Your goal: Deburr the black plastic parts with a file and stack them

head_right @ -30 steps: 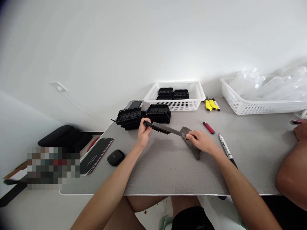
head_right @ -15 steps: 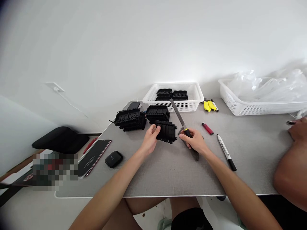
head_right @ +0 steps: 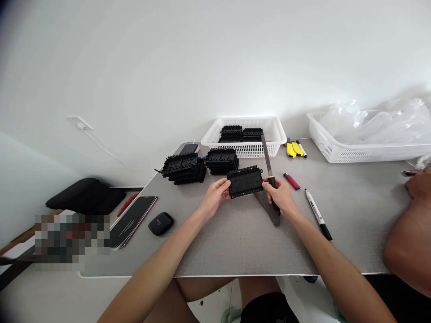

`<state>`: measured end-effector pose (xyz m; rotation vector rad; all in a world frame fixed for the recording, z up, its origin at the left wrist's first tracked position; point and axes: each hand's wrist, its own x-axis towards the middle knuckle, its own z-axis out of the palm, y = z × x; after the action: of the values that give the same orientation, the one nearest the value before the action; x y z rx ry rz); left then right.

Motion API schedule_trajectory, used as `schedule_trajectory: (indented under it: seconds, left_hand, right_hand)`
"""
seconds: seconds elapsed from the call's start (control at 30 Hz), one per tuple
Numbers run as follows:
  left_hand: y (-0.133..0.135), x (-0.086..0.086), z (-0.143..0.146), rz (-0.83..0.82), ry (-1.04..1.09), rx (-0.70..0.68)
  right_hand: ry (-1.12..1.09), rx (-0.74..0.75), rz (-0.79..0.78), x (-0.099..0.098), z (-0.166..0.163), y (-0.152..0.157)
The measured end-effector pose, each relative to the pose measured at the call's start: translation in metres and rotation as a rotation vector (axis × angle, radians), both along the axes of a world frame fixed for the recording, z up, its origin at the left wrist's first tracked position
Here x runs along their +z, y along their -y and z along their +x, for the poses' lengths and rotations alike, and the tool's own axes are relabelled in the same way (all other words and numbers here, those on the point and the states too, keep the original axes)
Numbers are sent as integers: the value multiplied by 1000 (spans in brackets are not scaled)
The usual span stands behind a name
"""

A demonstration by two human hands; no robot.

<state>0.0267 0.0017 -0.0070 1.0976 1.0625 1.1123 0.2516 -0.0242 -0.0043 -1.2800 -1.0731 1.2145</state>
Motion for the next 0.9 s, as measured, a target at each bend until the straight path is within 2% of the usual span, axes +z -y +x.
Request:
schedule_trajectory:
  seconds: [0.2,0.37,0.47,0.53,0.63,0.7,0.83,0.9]
  left_hand:
    - [4,5,1,-35,-8,-50]
    - [4,4,0,-42,-102,-152]
    - [3,2,-1,-55,-92,-155]
    - [2,1,-1,-61,-71,-136]
    - [1,0,-2,-66,-49,-111]
    - [0,1,-2,-67,-39,-99]
    - [0,3,-2,-70,-23,-72]
    - [1,4,-2,-71,-18,-64]
  right_hand:
    - [-10,-50,38,-1,6,-3]
    - [50,-10,38,-1,8,-3]
    - [125,-66,38,-1,17,-8]
    - [288,-173,65,1,29,-13]
    - [688,-386,168,8,53,-18]
    - [881,-458,178,13,70,-18]
    - [1082,-407,10,24,98,-14]
    - [1111,-355,-18,27,108,-12]
